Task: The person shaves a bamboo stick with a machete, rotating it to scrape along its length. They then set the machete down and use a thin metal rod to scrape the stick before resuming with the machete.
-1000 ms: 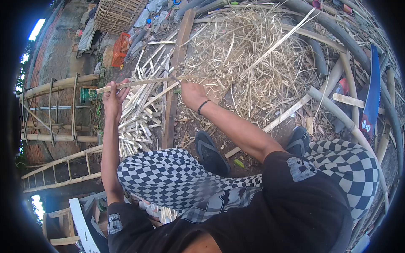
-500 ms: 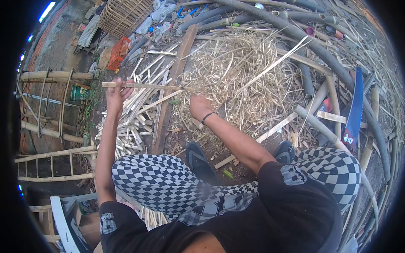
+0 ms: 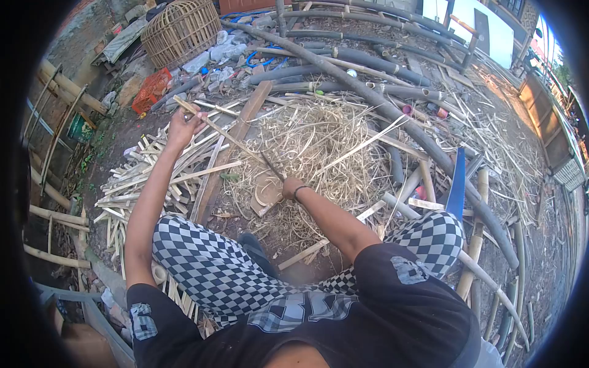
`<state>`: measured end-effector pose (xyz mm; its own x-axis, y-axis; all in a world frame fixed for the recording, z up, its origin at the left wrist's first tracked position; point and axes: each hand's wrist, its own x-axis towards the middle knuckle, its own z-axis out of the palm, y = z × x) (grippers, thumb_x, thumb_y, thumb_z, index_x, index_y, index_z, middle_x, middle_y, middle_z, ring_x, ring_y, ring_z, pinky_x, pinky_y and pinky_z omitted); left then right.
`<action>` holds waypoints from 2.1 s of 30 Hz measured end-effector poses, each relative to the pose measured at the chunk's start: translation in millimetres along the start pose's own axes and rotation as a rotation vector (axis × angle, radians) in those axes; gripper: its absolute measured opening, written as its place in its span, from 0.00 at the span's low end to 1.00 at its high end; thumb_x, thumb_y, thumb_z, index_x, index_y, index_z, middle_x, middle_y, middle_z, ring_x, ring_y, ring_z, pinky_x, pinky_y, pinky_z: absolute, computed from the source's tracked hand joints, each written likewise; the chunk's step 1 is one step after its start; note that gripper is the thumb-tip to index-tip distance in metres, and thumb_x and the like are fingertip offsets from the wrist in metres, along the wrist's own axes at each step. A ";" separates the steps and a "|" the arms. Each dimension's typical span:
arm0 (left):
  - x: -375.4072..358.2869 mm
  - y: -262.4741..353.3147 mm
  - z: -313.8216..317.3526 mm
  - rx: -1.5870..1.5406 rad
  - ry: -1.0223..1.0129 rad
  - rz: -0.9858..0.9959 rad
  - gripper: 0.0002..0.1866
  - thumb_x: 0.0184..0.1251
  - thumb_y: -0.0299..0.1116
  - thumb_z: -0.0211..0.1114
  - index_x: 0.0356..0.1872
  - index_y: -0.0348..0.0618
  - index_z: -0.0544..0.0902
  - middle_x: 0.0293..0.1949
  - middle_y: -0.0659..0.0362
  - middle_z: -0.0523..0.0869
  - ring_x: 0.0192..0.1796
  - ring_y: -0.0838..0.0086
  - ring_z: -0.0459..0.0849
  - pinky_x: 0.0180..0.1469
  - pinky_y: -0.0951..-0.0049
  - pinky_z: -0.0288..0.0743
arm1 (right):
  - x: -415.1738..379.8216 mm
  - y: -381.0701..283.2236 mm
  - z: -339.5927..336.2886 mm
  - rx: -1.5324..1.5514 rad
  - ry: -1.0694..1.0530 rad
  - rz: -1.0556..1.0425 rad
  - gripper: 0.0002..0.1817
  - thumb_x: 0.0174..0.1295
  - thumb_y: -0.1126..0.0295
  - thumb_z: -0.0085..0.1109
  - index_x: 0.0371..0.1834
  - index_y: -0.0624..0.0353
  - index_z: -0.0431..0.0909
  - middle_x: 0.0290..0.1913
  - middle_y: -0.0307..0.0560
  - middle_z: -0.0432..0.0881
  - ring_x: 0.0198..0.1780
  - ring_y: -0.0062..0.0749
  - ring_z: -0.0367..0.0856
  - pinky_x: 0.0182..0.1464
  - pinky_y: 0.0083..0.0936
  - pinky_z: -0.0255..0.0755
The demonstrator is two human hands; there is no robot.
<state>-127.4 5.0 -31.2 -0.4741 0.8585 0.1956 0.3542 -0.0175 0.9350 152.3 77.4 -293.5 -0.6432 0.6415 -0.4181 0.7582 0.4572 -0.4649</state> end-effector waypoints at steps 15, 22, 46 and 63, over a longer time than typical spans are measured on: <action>21.3 90.7 -7.1 -0.596 0.416 0.339 0.09 0.82 0.28 0.50 0.56 0.37 0.66 0.51 0.44 0.83 0.52 0.61 0.88 0.48 0.56 0.93 | -154.9 -39.6 -333.6 -0.235 0.303 0.052 0.13 0.65 0.75 0.50 0.44 0.74 0.82 0.31 0.55 0.87 0.25 0.38 0.86 0.27 0.37 0.79; 19.1 83.4 -12.3 -0.958 0.311 0.285 0.09 0.85 0.29 0.44 0.50 0.31 0.63 0.53 0.36 0.79 0.54 0.49 0.86 0.58 0.44 0.89 | -208.9 -74.2 -331.0 0.929 0.356 -0.062 0.24 0.74 0.48 0.60 0.53 0.60 0.75 0.20 0.26 0.66 0.17 0.12 0.67 0.17 0.16 0.66; -46.9 147.4 12.4 0.624 0.085 0.318 0.28 0.65 0.51 0.75 0.15 0.40 0.77 0.15 0.62 0.80 0.24 0.81 0.86 0.28 0.77 0.77 | -167.1 -59.3 -340.1 1.658 0.594 -0.458 0.09 0.80 0.62 0.51 0.45 0.55 0.71 0.24 0.29 0.64 0.23 0.17 0.63 0.26 0.22 0.64; -1.0 92.3 117.3 0.787 0.155 0.992 0.25 0.60 0.38 0.77 0.57 0.43 0.81 0.48 0.51 0.83 0.55 0.55 0.80 0.57 0.57 0.74 | -129.6 -21.4 -340.8 1.636 0.511 -0.407 0.11 0.76 0.64 0.56 0.43 0.59 0.68 0.23 0.34 0.68 0.21 0.22 0.69 0.22 0.23 0.67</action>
<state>0.3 62.7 20.2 0.1972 0.5821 0.7888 0.9640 -0.2617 -0.0478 255.9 194.4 36.6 -0.4091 0.9121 0.0280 -0.5089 -0.2026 -0.8367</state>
